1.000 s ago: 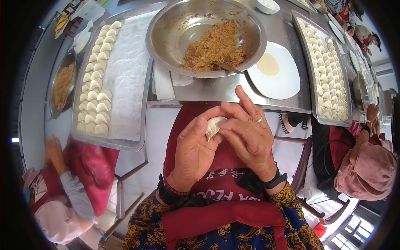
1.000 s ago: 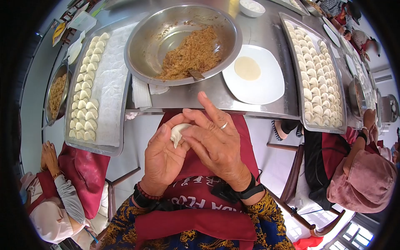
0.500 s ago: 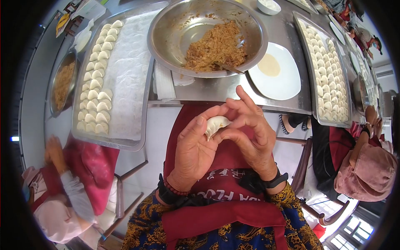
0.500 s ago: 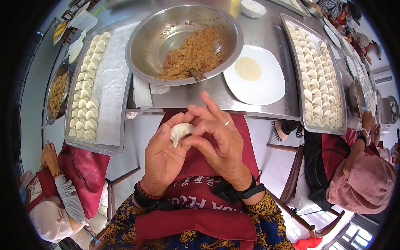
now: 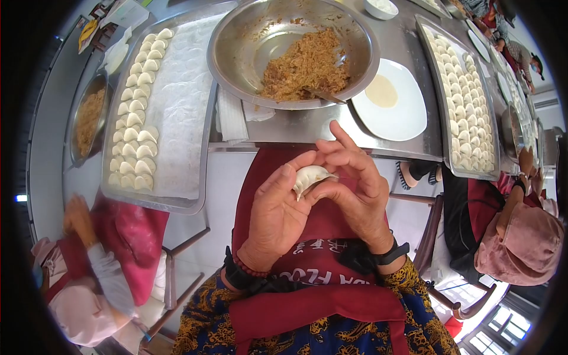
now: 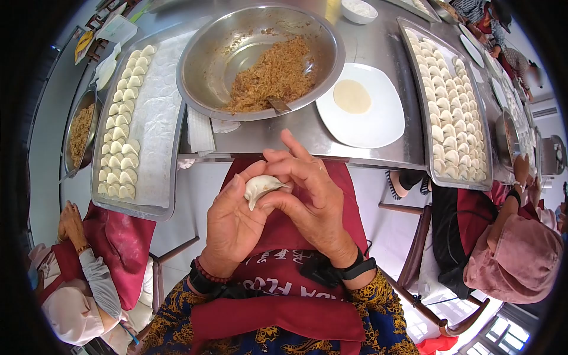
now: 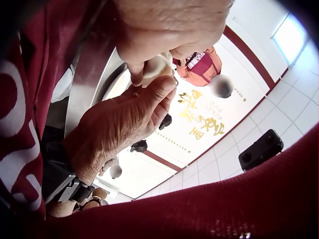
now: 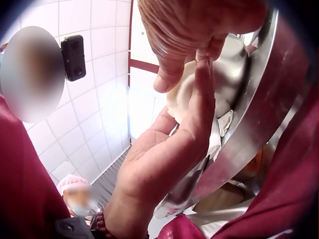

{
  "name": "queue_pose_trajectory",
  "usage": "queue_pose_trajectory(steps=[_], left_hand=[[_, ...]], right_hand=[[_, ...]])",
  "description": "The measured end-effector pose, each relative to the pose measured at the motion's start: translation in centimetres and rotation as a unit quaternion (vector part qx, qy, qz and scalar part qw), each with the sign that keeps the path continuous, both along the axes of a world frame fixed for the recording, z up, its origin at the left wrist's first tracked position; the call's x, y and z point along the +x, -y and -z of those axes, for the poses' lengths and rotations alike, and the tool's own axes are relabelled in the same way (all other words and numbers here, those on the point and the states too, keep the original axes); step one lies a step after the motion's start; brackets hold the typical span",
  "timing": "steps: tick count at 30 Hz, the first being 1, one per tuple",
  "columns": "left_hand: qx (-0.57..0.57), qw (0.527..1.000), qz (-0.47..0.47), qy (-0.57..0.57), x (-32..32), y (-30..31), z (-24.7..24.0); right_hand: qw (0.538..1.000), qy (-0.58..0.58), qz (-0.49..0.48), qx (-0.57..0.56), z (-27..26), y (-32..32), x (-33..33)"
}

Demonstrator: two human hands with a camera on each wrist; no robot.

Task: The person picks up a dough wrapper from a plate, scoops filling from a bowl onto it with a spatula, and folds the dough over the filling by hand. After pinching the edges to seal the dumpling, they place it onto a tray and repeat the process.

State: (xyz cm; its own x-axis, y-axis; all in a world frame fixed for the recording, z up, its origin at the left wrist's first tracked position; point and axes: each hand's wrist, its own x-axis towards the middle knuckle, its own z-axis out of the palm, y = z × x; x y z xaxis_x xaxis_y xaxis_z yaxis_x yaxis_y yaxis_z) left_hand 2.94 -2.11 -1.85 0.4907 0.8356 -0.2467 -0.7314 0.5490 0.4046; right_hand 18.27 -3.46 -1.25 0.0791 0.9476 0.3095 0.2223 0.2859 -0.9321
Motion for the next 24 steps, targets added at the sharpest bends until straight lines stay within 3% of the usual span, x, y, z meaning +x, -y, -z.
queue_pose_trajectory(steps=[2, 7, 14, 21, 24], left_hand=[[-0.024, 1.0, -0.01, -0.001, 0.1, 0.0, -0.2], [-0.056, 0.998, 0.019, 0.008, -0.3, -0.3, 0.2], [-0.048, 0.992, 0.095, -0.072, -1.0, -0.3, -0.6], [-0.043, 0.992, 0.108, -0.04, -1.3, -0.5, 0.3], [-0.072, 0.995, 0.071, -0.001, -1.1, -0.5, -0.6]], right_hand=[[1.0, 0.0, 0.005, -0.021, 0.0, 0.0, 0.1], [0.976, 0.202, -0.083, 0.024, -0.6, -0.6, 0.3], [0.956, 0.251, -0.141, 0.05, -0.5, -0.2, 0.2], [0.971, 0.185, -0.153, 0.023, -0.2, -0.2, 0.2], [0.992, 0.024, -0.11, -0.064, -0.3, -0.1, 0.5]])
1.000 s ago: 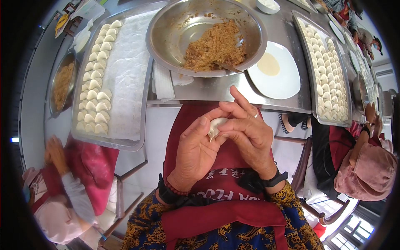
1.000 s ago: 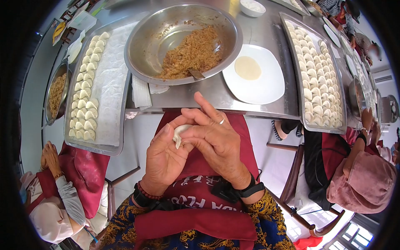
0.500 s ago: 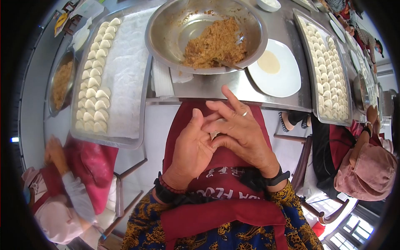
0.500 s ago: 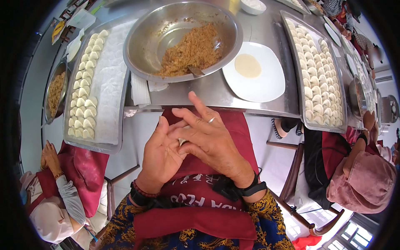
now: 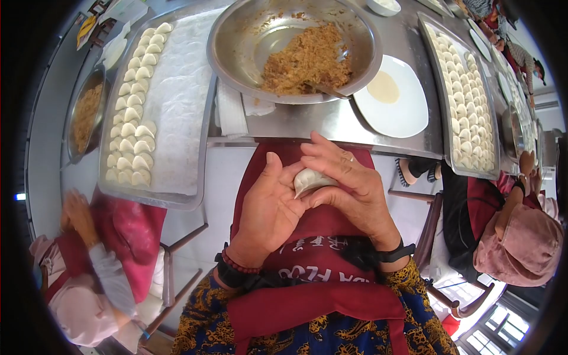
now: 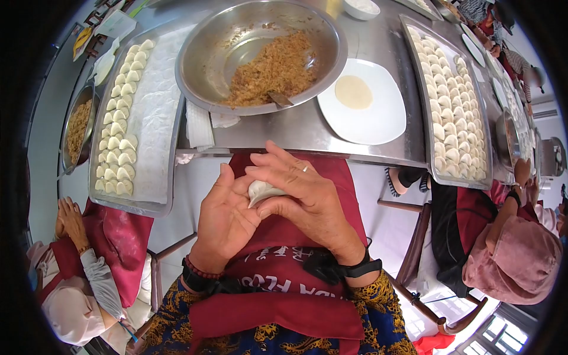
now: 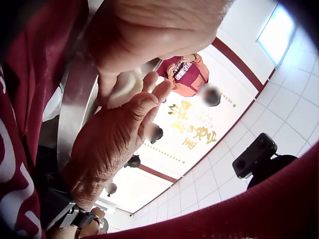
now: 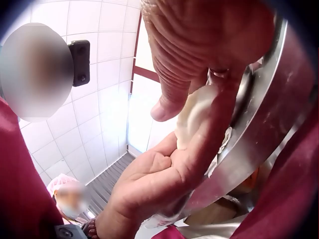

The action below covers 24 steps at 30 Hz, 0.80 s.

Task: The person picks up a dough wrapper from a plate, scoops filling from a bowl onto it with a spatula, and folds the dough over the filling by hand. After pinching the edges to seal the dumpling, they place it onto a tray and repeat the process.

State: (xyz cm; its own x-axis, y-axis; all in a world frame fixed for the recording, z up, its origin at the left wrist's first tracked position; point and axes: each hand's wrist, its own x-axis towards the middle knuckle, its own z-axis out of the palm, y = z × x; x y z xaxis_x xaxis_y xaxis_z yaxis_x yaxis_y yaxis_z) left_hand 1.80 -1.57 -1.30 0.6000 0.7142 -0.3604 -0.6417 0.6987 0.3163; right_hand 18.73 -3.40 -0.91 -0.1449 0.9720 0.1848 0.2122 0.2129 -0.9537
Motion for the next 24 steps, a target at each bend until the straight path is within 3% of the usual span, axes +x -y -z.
queue_pose_trajectory(steps=[7, 9, 16, 18, 21, 24], left_hand=[[0.013, 0.999, -0.036, 0.006, 0.3, 0.2, 0.4], [0.02, 0.999, -0.042, -0.003, 0.5, 0.4, 0.6], [0.013, 0.999, -0.048, 0.021, 0.8, 0.5, 0.6], [0.005, 0.998, -0.05, 0.038, 0.7, 0.4, 0.8], [0.029, 0.994, -0.052, 0.096, 0.7, 0.5, 0.7], [0.003, 0.997, -0.071, 0.036, 1.1, 0.9, 0.5]], right_hand=[[0.999, -0.018, 0.029, 0.015, 1.0, 0.0, -0.3], [0.998, 0.005, 0.014, 0.066, 1.6, -0.1, 0.0], [0.994, 0.069, 0.024, 0.077, 0.2, -0.1, -0.2], [0.992, -0.086, 0.085, 0.038, 0.0, -0.1, -0.9], [0.995, -0.075, 0.064, 0.03, 0.6, 0.0, -0.5], [0.992, -0.078, 0.055, 0.085, 1.3, -0.2, -0.6]])
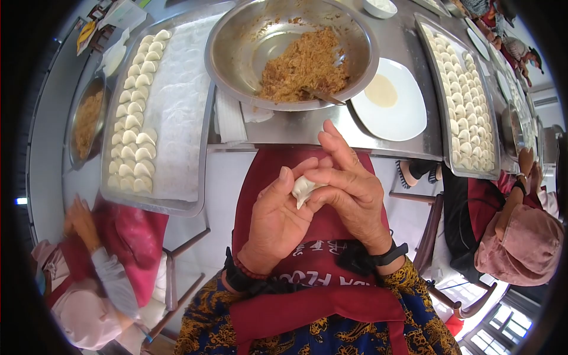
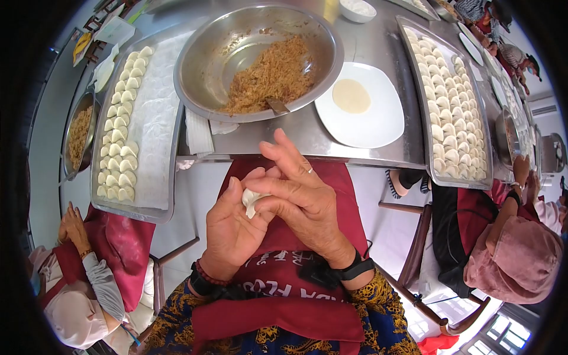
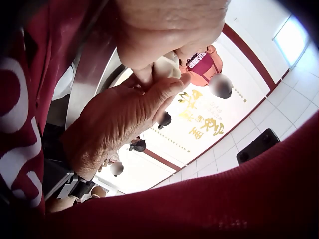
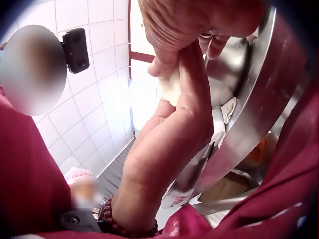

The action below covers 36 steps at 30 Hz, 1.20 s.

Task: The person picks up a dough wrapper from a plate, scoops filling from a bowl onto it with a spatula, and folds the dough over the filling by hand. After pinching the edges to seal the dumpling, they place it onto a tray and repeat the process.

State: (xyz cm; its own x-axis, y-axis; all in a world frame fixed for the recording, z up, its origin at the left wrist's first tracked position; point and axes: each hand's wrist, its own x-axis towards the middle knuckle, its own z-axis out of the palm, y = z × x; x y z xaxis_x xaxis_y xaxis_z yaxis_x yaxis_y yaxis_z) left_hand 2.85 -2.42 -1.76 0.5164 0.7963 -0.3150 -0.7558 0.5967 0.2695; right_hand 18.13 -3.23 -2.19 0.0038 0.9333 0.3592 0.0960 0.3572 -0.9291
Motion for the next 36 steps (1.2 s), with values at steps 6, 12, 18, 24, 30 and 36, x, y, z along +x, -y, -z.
queue_pose_trajectory(steps=[6, 12, 18, 24, 30, 36], left_hand=[[0.039, 0.997, -0.005, 0.063, 0.3, 0.2, 1.1], [0.009, 0.996, -0.026, 0.091, 0.3, -0.2, 0.6], [0.008, 0.989, -0.034, 0.144, 0.4, -0.1, 1.6], [0.026, 0.987, -0.034, 0.156, 0.3, -0.5, 1.7], [0.041, 0.987, -0.055, 0.144, 0.0, -0.7, 1.8], [0.041, 0.995, -0.044, 0.074, -0.3, -0.8, 1.2]], right_hand=[[0.997, 0.06, -0.011, 0.041, 0.0, -0.2, 0.3], [0.997, 0.006, 0.068, -0.03, -1.4, 0.0, -0.7], [0.999, -0.005, 0.034, 0.021, 0.8, -0.1, -0.4], [0.99, 0.052, 0.127, -0.03, -0.9, -0.1, -0.5], [0.972, 0.192, 0.133, 0.017, -0.1, 0.3, 0.3], [0.983, 0.143, 0.11, -0.041, 0.2, 0.4, 0.6]])
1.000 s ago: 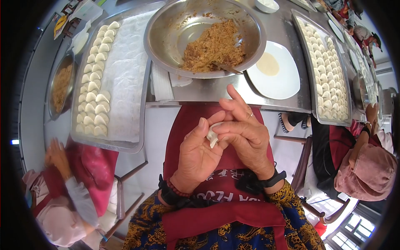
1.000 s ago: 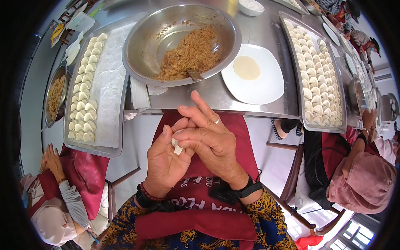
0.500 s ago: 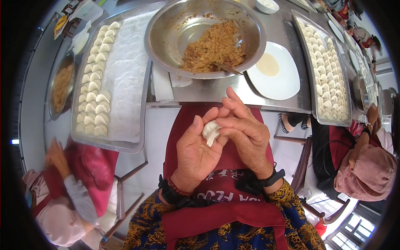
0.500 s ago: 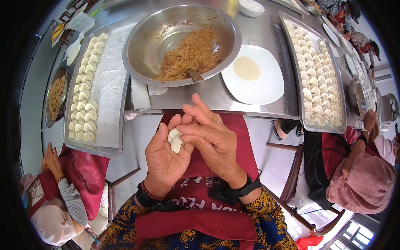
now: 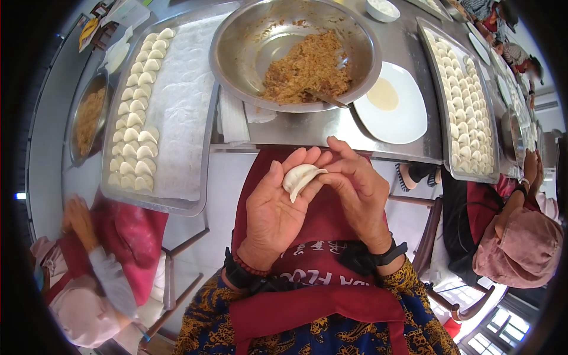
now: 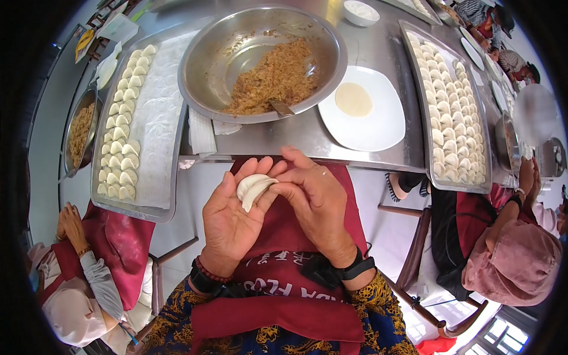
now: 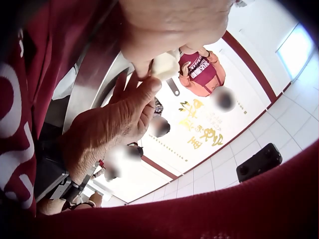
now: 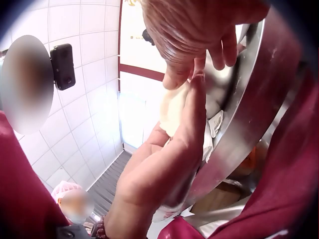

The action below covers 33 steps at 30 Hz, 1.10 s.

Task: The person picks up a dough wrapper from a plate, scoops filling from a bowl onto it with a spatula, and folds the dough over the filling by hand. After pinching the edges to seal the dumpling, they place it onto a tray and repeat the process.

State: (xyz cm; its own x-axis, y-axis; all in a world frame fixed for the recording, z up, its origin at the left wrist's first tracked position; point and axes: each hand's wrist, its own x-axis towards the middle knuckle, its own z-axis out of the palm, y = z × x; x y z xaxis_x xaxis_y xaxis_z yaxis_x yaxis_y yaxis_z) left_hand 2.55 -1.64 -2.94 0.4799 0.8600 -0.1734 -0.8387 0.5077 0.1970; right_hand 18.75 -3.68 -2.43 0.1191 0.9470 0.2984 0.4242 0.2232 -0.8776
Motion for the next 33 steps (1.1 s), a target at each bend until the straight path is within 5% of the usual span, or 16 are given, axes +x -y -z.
queue_pose_trajectory(steps=[4, 13, 17, 23, 25, 33], left_hand=[[0.004, 0.993, 0.051, -0.109, -0.4, -0.4, -0.9], [-0.061, 0.976, 0.132, -0.164, -1.0, -0.3, -1.2], [0.004, 0.972, 0.199, -0.125, -1.2, -0.3, -0.3], [-0.096, 0.969, 0.185, -0.13, -1.6, -0.3, 0.8], [-0.053, 0.977, 0.204, -0.042, -1.7, -0.6, 1.4], [-0.026, 0.968, 0.196, -0.152, -0.4, -1.5, -1.2]], right_hand=[[0.997, -0.063, 0.022, -0.029, -0.5, -0.1, -0.1], [0.967, 0.151, -0.204, 0.023, -0.7, -0.4, -0.2], [0.97, 0.137, -0.193, 0.053, 0.3, -0.1, -0.6], [0.972, 0.121, -0.198, 0.045, 0.1, 0.0, 0.0], [0.978, 0.097, -0.182, 0.039, 0.1, 0.1, 0.2], [0.988, -0.021, -0.146, -0.045, -0.4, 0.8, 1.1]])
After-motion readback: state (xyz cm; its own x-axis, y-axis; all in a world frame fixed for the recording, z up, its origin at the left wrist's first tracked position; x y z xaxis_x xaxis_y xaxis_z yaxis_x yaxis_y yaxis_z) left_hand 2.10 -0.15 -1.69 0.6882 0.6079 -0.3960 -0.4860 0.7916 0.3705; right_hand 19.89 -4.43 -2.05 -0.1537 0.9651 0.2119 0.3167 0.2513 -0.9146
